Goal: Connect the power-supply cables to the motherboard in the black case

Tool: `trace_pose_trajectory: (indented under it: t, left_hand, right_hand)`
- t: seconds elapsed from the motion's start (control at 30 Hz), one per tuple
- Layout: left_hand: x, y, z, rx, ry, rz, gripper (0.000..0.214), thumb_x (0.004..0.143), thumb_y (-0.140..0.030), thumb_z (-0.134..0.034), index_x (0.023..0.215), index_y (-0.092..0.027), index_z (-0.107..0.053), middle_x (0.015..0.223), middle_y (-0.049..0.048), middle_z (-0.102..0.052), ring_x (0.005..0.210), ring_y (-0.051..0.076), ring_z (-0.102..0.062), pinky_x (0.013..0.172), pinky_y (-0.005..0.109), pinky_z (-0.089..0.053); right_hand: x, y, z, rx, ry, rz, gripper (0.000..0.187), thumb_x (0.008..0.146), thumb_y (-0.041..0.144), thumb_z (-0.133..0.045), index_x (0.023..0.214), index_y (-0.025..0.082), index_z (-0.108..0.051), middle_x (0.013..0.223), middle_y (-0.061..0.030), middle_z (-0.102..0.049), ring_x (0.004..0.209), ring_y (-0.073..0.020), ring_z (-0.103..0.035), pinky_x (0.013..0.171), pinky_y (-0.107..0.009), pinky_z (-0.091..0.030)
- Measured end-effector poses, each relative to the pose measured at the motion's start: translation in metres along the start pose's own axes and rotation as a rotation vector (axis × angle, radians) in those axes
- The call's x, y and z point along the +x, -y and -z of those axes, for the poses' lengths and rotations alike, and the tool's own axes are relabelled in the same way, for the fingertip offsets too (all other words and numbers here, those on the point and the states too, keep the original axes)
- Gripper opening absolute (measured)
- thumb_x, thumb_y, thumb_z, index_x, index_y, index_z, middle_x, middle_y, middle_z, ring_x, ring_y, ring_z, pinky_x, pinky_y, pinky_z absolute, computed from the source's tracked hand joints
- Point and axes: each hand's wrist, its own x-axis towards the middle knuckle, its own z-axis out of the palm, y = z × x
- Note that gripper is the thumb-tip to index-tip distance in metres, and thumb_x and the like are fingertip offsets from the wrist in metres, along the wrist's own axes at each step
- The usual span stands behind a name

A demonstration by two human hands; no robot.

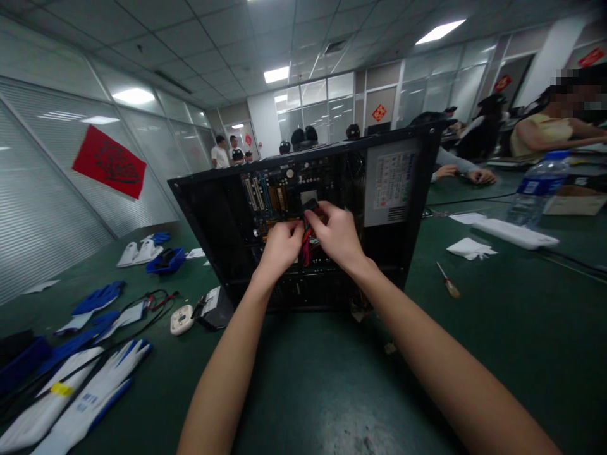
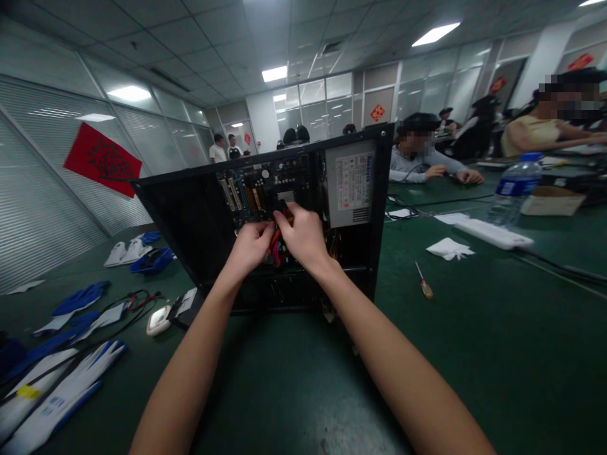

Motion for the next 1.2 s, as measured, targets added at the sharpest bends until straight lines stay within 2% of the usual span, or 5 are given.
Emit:
trace_pose_trajectory:
  t: [0.2,0.3,0.4,0.63,1.2]
  left_hand:
    - [0.007,0.038,-0.022,0.158,0.252,0.100,0.040,0.094,-0.028,-0.047,0.058,-0.016,-0.060,0.053,-0.0005,-0.052,0.054,0.013,-0.045,0.057,0.028,-0.027]
    - [0.005,0.044,-0.031,0.249,0.321,0.171,0.039,0.093,-0.029,-0.050,0.058,-0.017,-0.064,0.050,-0.0003,-0.051,0.053,0.014,-0.044,0.057,0.028,-0.027]
    - [0.004,0.046,-0.035,0.287,0.342,0.197,0.037,0.093,-0.031,-0.051,0.064,-0.017,-0.070,0.052,0.0010,-0.055,0.054,0.015,-0.047,0.058,0.028,-0.028]
    - [0.005,0.046,-0.034,0.363,0.307,0.197,0.035,0.093,-0.033,-0.052,0.075,-0.016,-0.077,0.068,0.0075,-0.069,0.059,0.018,-0.055,0.059,0.028,-0.031]
    - [0.018,0.049,-0.043,0.420,0.275,0.219,0.033,0.093,-0.030,-0.051,0.084,-0.013,-0.078,0.083,0.0148,-0.075,0.072,0.022,-0.065,0.063,0.029,-0.039]
  right_hand:
    - [0.000,-0.041,-0.018,-0.357,0.261,-0.186,0.026,0.095,0.035,-0.058,0.084,0.016,-0.071,0.085,-0.0106,-0.075,0.078,-0.0214,-0.067,0.063,-0.028,-0.036]
    - [0.000,-0.055,-0.018,-0.420,0.415,-0.304,0.029,0.094,0.038,-0.060,0.082,0.015,-0.073,0.084,-0.0114,-0.075,0.073,-0.0195,-0.066,0.058,-0.027,-0.033]
    - [0.001,-0.061,-0.017,-0.448,0.501,-0.385,0.029,0.093,0.038,-0.061,0.086,0.013,-0.075,0.084,-0.0123,-0.075,0.070,-0.0188,-0.066,0.056,-0.027,-0.033]
    - [0.002,-0.062,-0.016,-0.499,0.526,-0.392,0.034,0.095,0.041,-0.058,0.092,0.013,-0.077,0.089,-0.0154,-0.076,0.077,-0.0219,-0.068,0.059,-0.029,-0.036]
    - [0.001,-0.062,-0.020,-0.499,0.478,-0.370,0.033,0.095,0.042,-0.057,0.090,0.014,-0.075,0.094,-0.0150,-0.076,0.082,-0.0216,-0.068,0.061,-0.028,-0.035]
